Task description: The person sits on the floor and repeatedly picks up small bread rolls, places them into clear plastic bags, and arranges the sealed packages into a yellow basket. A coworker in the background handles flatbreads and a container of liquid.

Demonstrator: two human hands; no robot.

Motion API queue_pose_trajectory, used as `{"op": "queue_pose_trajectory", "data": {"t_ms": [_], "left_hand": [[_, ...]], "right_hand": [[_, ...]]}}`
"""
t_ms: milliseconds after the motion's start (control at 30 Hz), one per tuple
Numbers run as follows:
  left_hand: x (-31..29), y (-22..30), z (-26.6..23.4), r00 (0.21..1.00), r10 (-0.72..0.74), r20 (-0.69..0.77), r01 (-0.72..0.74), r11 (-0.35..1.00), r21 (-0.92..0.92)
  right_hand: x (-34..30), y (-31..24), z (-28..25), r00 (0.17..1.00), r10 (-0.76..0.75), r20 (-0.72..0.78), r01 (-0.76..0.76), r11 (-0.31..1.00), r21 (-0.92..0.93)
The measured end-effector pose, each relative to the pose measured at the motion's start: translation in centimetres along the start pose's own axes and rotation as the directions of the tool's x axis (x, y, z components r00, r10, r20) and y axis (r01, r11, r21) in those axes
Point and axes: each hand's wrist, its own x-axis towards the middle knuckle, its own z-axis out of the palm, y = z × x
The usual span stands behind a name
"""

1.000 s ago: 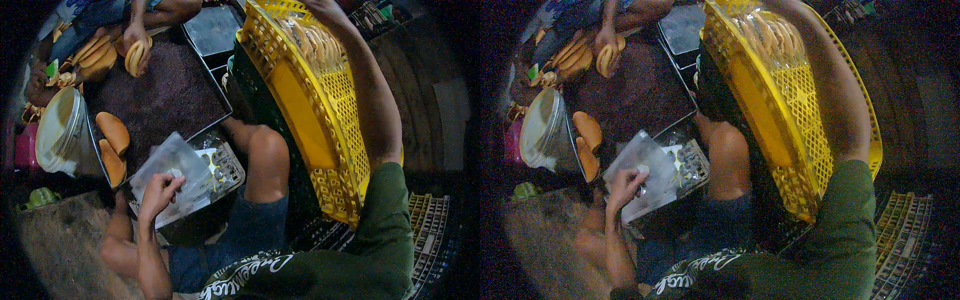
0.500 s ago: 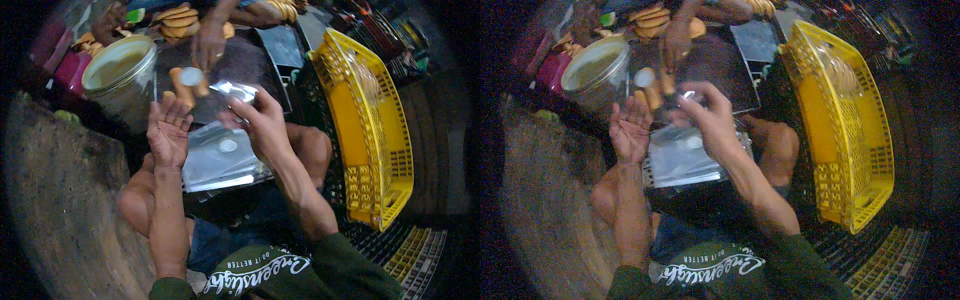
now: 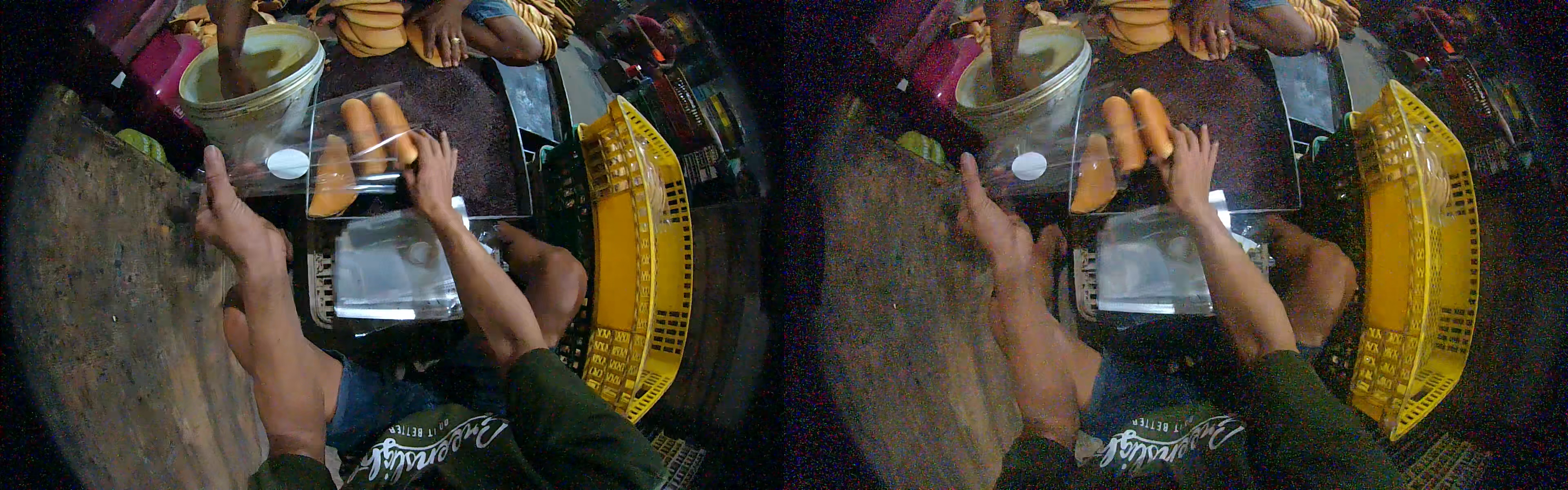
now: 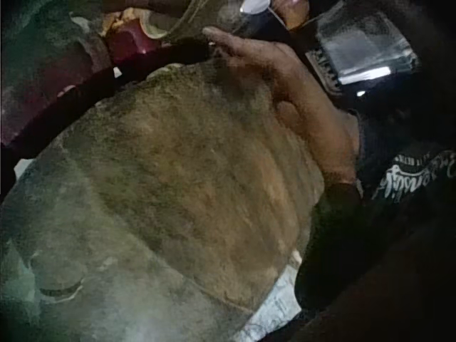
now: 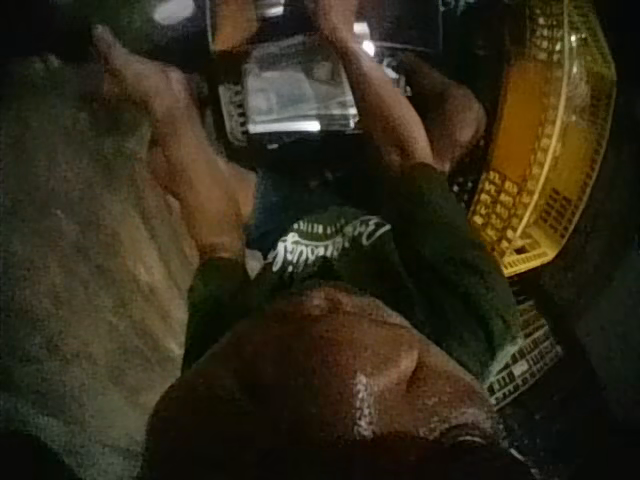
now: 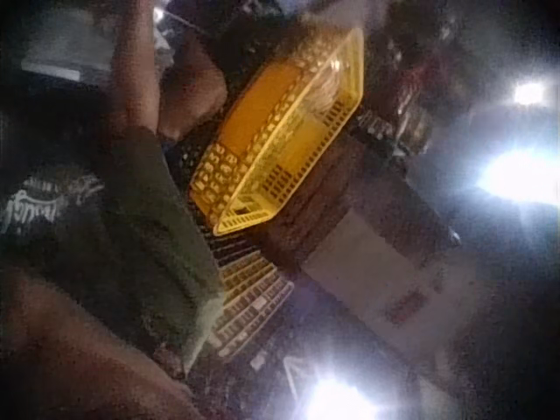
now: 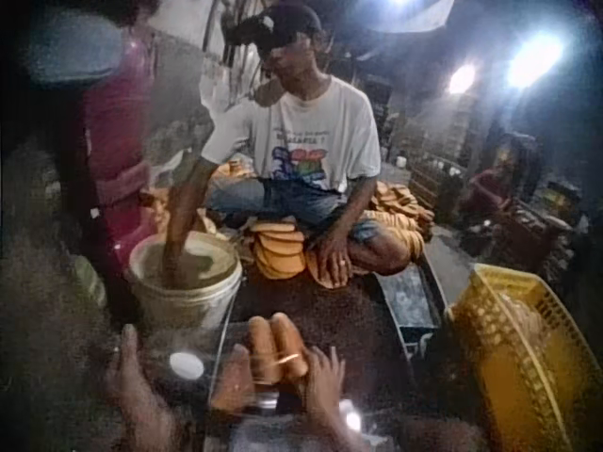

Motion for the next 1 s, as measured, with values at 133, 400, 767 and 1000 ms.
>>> {"op": "queue_pose_trajectory", "data": {"t_ms": [133, 400, 767, 1000], "left_hand": [[1.2, -3.0, -1.3, 0.983, 0.181, -0.010, -0.181, 0.983, 0.022], [-0.4, -6.2, -0.4, 0.932, 0.201, 0.301, -0.307, 0.879, 0.365], [-8.2, -5.4, 0.6, 0.603, -0.155, 0.783, 0.301, 0.953, -0.043], [-8.5, -5.7, 0.8, 0.681, -0.477, 0.556, 0.624, 0.775, -0.100]], "right_hand": [[3.3, -1.2, -8.2, 0.851, 0.212, 0.481, -0.482, 0.681, 0.552], [-2.1, 0.7, -27.6, 0.852, 0.300, 0.430, -0.491, 0.172, 0.854], [-1.9, -6.9, -21.4, 0.896, 0.204, 0.394, -0.442, 0.326, 0.836], [-3.9, -9.9, -19.1, 0.899, 0.028, -0.438, 0.105, 0.956, 0.275]]}}
